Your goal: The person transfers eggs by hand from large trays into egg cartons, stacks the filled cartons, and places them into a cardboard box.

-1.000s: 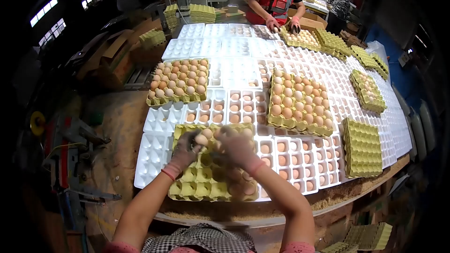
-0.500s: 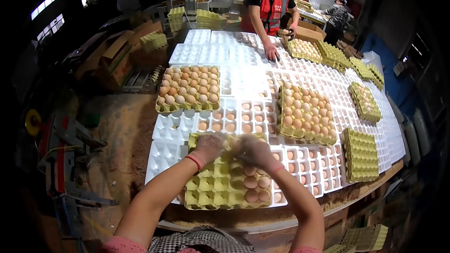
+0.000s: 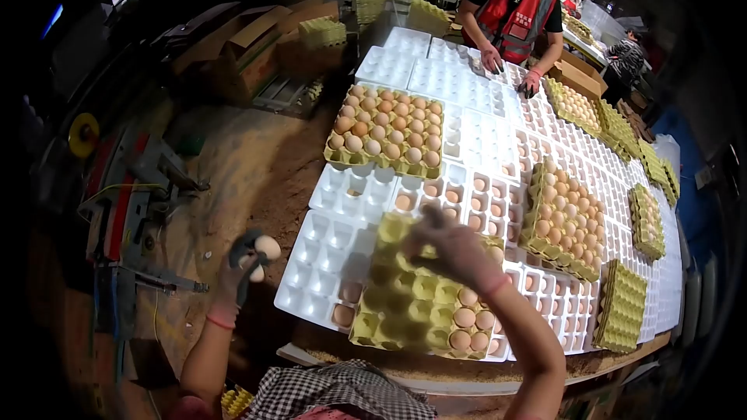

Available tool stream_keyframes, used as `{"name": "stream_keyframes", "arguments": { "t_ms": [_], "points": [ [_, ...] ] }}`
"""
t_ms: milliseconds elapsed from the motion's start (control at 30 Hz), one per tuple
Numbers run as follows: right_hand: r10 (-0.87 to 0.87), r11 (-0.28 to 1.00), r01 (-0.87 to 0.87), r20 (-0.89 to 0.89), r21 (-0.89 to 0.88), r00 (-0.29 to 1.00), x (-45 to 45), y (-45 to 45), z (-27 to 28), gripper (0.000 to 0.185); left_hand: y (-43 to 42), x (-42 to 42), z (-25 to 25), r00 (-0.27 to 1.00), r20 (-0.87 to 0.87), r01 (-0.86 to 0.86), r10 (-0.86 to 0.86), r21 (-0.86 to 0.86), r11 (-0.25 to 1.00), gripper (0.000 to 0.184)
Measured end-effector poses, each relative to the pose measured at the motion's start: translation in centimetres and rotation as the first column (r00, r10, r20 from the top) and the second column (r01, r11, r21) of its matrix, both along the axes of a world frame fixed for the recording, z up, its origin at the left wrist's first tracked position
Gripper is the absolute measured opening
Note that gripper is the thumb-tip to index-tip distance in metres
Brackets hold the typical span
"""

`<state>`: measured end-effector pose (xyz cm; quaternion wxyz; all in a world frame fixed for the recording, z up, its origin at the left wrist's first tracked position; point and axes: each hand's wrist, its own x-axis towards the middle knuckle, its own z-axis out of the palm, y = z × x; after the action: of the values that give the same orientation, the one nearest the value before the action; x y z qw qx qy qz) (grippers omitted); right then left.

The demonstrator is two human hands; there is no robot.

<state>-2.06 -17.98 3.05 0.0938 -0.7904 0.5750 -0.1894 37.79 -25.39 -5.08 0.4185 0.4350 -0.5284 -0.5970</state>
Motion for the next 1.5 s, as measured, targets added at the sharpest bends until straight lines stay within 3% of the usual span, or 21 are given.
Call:
{"name": "stream_keyframes", "arguments": {
  "t_ms": [33,100,167,300,367,433,567,633,733,833,867,1000,1133,1167,1233,1267,1333,1367,1400,1433,1500],
  "points": [
    [0.143,0.989,-0.143,0.025,-0.024,0.989,2.1,-1.3,-0.4,0.043,0.4,0.6,-0.8,1.000,0.011,-0.005,0.004,0.041,0.999,0.043],
    [0.207,0.976,-0.217,-0.252,-0.010,0.945,6.8,-3.3,-2.9,0.029,2.0,-3.0,0.0,0.989,0.136,0.047,-0.052,0.035,0.998,0.042],
    [0.214,0.975,-0.156,-0.501,0.155,0.838,9.6,-5.5,-8.9,0.027,1.4,-5.7,-3.1,0.918,0.390,0.205,-0.073,-0.309,0.929,0.046],
    [0.361,0.890,-0.059,-0.619,0.452,0.698,12.3,-8.8,-6.5,0.021,0.1,-8.1,-2.8,0.754,0.643,0.388,-0.134,-0.272,0.880,0.043],
    [0.071,0.998,-0.067,-0.265,0.022,0.962,12.2,-9.5,-6.1,0.019,-0.8,-8.2,-3.7,0.931,0.356,0.099,0.085,-0.470,0.877,0.037],
    [-0.039,0.996,0.039,0.001,-0.078,0.999,14.3,-10.7,-7.6,0.015,-2.1,-8.8,-4.2,0.937,0.309,0.015,0.163,-0.502,0.864,0.038],
    [-0.085,0.979,0.023,-0.301,-0.203,0.950,14.3,-9.7,-14.5,0.024,-4.9,-10.6,-8.7,0.648,0.690,0.274,0.323,-0.607,0.746,0.047],
    [-0.096,0.939,0.073,-0.051,-0.337,0.994,11.5,-5.8,-12.0,0.030,-4.4,-10.7,-8.2,0.736,0.656,0.269,0.165,-0.508,0.818,0.048],
    [-0.271,0.948,0.304,0.264,-0.094,0.926,4.4,5.0,-3.8,0.032,-1.6,-12.5,-4.4,0.876,0.458,0.202,0.151,-0.633,0.747,0.048],
    [-0.566,0.821,0.571,0.136,0.008,0.813,-1.1,16.2,-1.3,0.025,3.0,-16.0,-1.0,0.951,0.296,0.238,-0.094,-0.502,0.831,0.048],
    [-0.579,0.803,0.569,0.008,0.177,0.815,-2.4,19.4,-2.3,0.025,4.8,-17.6,-0.3,0.918,0.362,0.352,-0.161,-0.558,0.751,0.048],
    [-0.336,0.911,0.365,-0.172,0.190,0.926,-2.4,25.6,-6.5,0.047,12.7,-23.6,2.0,0.657,0.634,0.752,-0.408,-0.582,0.308,0.053],
    [-0.426,0.888,0.401,0.075,0.224,0.902,-4.3,26.2,-7.8,0.043,17.7,-26.4,-0.1,0.380,0.901,0.924,-0.210,-0.380,0.041,0.054],
    [-0.419,0.893,0.395,0.082,0.217,0.904,-5.0,26.3,-7.2,0.043,17.9,-26.8,-0.5,0.378,0.904,0.925,-0.199,-0.378,0.043,0.054],
    [-0.524,0.845,0.469,0.579,0.258,0.625,-6.7,26.5,-6.5,0.041,18.1,-27.1,-0.9,0.409,0.887,0.912,-0.213,-0.401,0.084,0.055],
    [-0.515,0.850,0.473,0.556,0.232,0.653,-8.0,26.3,-6.6,0.047,18.0,-27.2,-0.7,0.404,0.891,0.915,-0.206,-0.394,0.091,0.055],
    [-0.499,0.859,0.464,0.159,0.216,0.852,-8.4,24.8,-6.0,0.055,17.2,-27.5,-0.3,0.481,0.771,0.869,-0.417,-0.358,0.340,0.043],
    [-0.484,0.841,0.482,-0.054,0.245,0.873,-7.7,23.7,-5.8,0.058,16.7,-27.8,-0.8,0.480,0.776,0.869,-0.408,-0.360,0.339,0.043],
    [-0.435,0.833,0.481,-0.215,0.273,0.874,-8.0,23.3,-8.4,0.059,16.1,-28.2,-1.9,0.692,0.400,0.715,-0.601,-0.267,0.646,0.037],
    [-0.434,0.852,0.463,-0.167,0.244,0.885,-7.6,22.7,-8.4,0.056,15.4,-28.3,-2.4,0.835,-0.051,0.548,-0.549,-0.020,0.836,0.031],
    [-0.455,0.851,0.469,-0.111,0.237,0.883,-7.8,22.0,-5.8,0.055,13.1,-28.3,-0.2,0.799,0.296,0.582,-0.523,-0.164,0.797,0.022]
  ]
}}
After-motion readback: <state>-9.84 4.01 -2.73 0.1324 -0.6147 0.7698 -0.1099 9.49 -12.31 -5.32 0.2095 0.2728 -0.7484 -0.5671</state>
